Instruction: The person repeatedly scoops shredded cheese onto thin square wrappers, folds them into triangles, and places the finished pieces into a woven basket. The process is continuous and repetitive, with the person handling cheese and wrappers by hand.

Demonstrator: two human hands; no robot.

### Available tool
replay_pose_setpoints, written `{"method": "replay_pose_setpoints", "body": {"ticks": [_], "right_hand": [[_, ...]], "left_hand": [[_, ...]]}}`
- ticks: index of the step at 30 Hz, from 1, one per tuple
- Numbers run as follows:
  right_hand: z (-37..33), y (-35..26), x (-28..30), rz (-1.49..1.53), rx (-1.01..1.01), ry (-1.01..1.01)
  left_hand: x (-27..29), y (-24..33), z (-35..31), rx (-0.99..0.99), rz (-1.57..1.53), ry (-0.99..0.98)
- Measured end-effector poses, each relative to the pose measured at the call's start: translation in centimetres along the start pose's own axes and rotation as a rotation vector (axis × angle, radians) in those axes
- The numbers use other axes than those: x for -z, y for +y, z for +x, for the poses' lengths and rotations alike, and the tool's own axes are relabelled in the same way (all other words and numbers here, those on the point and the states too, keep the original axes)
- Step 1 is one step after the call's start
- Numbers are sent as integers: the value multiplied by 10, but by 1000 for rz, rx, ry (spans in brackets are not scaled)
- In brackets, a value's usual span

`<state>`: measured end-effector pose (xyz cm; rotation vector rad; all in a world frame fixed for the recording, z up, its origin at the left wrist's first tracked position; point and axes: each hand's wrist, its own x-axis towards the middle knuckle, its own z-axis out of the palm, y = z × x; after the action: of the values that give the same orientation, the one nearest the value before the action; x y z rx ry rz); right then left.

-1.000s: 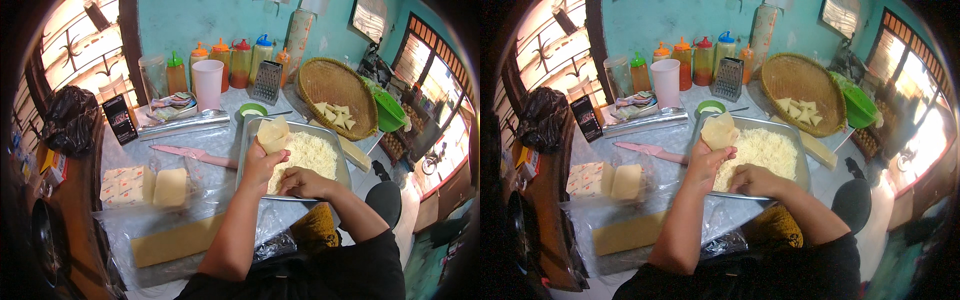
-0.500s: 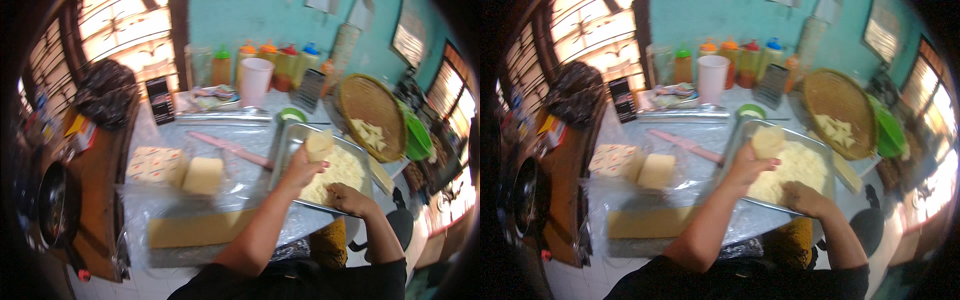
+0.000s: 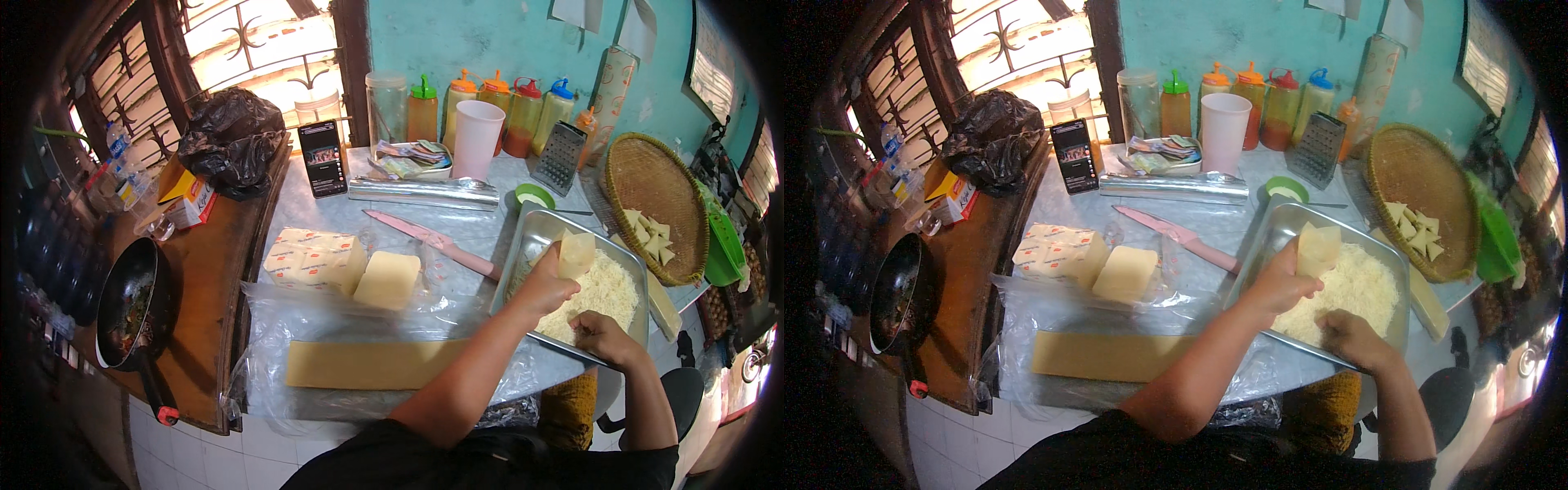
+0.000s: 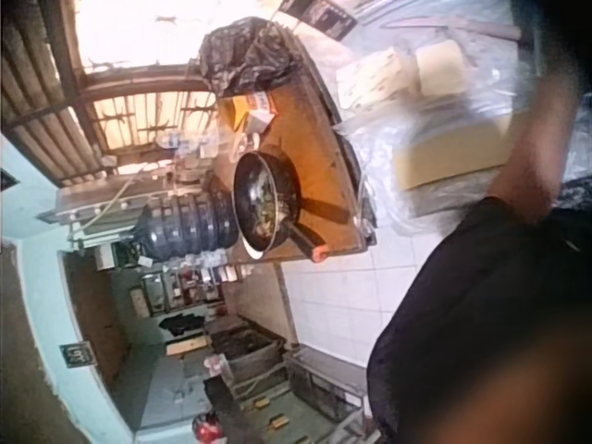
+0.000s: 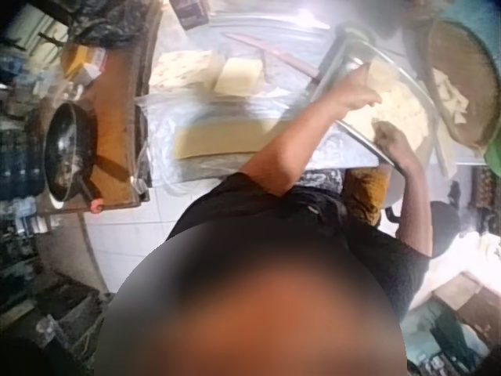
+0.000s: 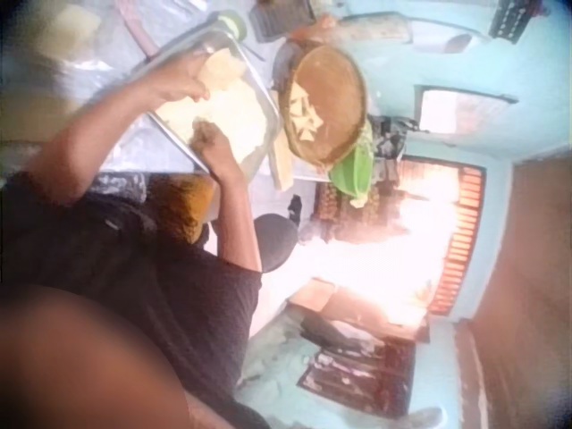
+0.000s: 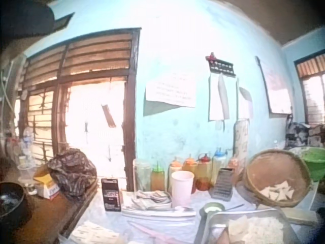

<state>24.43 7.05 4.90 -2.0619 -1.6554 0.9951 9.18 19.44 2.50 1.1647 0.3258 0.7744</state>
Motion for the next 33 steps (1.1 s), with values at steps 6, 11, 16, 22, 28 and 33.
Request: {"method": "replay_pose_setpoints", "body": {"ticks": [6,11,16,22,28,33], "right_hand": [[0,4,12,-329,78,83],[-11,3,4,-71,-8,-24],[-16,-1,18,-442,-196,-114],[-9,-6,6,173,-139,-86],[5,-2,-4,352,-137,-14],[9,7,12,270,-147,132]], "left_hand": [[-4,0,-2,-36,173,22],[-4,1,-2,-10,101,38],[-3,3,-4,-3,81,46],[-5,-1,-2,-9,108,62],[-4,-6,-2,-60,140,45],[-2,0,-3,37,119,-11]]}}
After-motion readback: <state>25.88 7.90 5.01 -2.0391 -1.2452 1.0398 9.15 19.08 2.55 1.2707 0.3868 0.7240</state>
